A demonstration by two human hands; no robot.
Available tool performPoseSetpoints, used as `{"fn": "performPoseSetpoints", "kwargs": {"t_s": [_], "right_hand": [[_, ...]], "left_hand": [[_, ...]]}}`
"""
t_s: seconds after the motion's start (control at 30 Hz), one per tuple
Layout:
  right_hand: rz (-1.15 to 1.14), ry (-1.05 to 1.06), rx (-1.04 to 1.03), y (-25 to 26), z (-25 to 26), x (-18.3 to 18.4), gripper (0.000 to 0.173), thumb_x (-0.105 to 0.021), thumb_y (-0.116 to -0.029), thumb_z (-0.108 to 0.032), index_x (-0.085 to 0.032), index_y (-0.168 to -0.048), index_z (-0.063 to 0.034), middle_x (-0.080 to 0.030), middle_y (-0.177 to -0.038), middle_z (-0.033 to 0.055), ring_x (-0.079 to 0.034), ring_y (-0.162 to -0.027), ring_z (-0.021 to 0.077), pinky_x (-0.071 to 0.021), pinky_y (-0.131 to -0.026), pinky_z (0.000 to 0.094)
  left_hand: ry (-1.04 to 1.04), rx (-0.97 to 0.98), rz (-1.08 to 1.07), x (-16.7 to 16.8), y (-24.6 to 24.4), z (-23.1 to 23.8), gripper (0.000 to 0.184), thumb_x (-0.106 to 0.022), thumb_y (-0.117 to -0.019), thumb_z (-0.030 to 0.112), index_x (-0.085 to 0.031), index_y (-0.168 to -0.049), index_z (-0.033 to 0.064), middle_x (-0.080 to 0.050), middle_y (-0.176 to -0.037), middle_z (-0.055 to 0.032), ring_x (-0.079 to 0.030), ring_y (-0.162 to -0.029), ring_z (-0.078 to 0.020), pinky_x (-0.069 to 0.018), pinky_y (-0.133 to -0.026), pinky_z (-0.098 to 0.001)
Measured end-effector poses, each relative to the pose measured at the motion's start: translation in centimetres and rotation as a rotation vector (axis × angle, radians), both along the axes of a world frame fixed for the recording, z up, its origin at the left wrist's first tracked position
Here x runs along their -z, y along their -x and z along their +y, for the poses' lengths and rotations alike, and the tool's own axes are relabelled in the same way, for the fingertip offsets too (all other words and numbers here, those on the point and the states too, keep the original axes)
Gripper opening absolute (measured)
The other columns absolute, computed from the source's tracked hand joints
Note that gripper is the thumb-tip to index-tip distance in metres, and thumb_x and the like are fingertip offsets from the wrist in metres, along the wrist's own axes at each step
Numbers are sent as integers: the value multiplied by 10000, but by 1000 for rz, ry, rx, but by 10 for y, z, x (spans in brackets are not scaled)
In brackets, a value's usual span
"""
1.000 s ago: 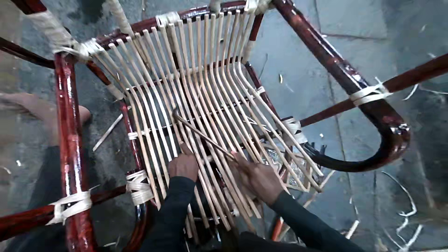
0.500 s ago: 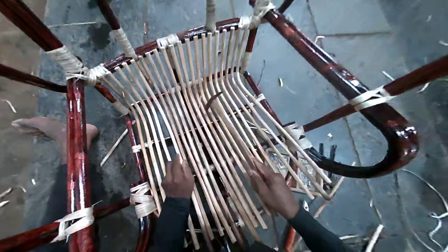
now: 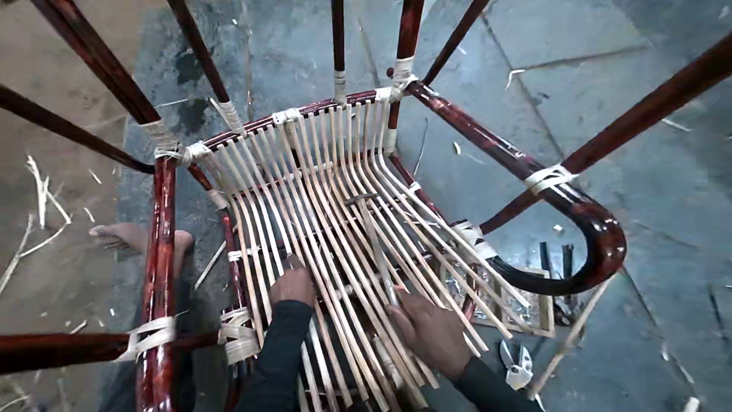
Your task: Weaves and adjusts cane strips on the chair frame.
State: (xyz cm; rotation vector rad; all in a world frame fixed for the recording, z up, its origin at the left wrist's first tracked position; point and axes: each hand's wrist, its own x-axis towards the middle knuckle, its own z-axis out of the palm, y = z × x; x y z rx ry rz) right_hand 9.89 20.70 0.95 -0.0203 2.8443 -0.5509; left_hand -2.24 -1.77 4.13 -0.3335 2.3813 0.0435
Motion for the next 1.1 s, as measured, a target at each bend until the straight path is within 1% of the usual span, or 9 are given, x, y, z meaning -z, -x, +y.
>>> {"fn": "performPoseSetpoints", "kwargs": {"t_s": [0.23, 0.47, 0.6, 0.67, 0.73, 0.83, 0.9, 1.0, 1.1], "right_hand": [[-24, -51, 13, -5, -7, 5, 587, -399, -1060, -495, -666, -1331, -48, -733, -1038, 185, -736, -773, 378, -589, -636, 562], [-150, -40, 34, 2, -8, -4, 582, -405, -1062, -501, -648, -1340, -52, -727, -1085, 189, -738, -844, 390, -590, -698, 564], [-101, 98, -14, 11, -26, -25, 538, -517, -1032, -477, -636, -1363, -70, -708, -1154, 184, -736, -897, 366, -603, -729, 543], [-109, 338, -100, 15, -54, -23, 552, -525, -1033, -493, -615, -1403, -92, -701, -1171, 158, -726, -954, 314, -608, -804, 502], [-248, 524, -221, 23, -88, -17, 599, -538, -1020, -536, -581, -1440, -112, -691, -1217, 149, -704, -1028, 307, -576, -903, 516], [-258, 455, -346, 33, -116, -3, 741, -492, -975, -682, -552, -1459, -124, -680, -1233, 159, -710, -975, 339, -573, -820, 562], [-249, 394, -369, 32, -122, 2, 808, -457, -934, -768, -571, -1433, -143, -670, -1192, 160, -703, -925, 343, -572, -758, 562], [-366, 328, -392, 37, -126, -4, 947, -488, -822, -877, -557, -1421, -146, -650, -1205, 164, -687, -948, 357, -554, -766, 586], [-528, 373, -359, 52, -127, -11, 784, -589, -861, -762, -599, -1370, -165, -720, -1080, 150, -693, -998, 367, -526, -844, 630]], "left_hand": [[146, 99, -94, -23, 20, 22, 612, -493, -1052, 106, -234, -1576, -76, -682, -1227, -271, -692, -1131, -408, -549, -948, -534], [141, 90, -45, -12, 11, 14, 624, -448, -1074, 151, -196, -1635, 46, -713, -1193, -219, -706, -1122, -379, -558, -945, -527], [124, 98, 118, -21, 24, 1, 418, -559, -1027, 291, -607, -1355, 37, -720, -1180, -228, -696, -1120, -411, -543, -918, -597], [102, 120, 276, -14, 39, -10, 527, -710, -930, 320, -625, -1349, 12, -644, -1307, -272, -595, -1249, -471, -457, -1032, -659], [131, 123, 338, -10, 60, -15, 786, -816, -808, 371, -541, -1462, 32, -480, -1519, -271, -364, -1459, -494, -230, -1181, -709], [170, 42, 359, -6, 88, -24, 1095, -890, -695, 480, -393, -1574, 57, -265, -1666, -258, -147, -1554, -508, -115, -1190, -753], [157, -6, 341, -1, 94, -33, 1159, -896, -678, 547, -367, -1582, 51, -278, -1656, -266, -168, -1548, -507, -135, -1179, -761], [166, 66, 305, 5, 91, -38, 1014, -766, -810, 619, -375, -1598, 113, -404, -1621, -198, -241, -1540, -486, -112, -1164, -794], [149, 87, 297, 5, 89, -40, 841, -713, -879, 592, -465, -1553, 154, -505, -1560, -154, -291, -1526, -469, -108, -1159, -801]]}}
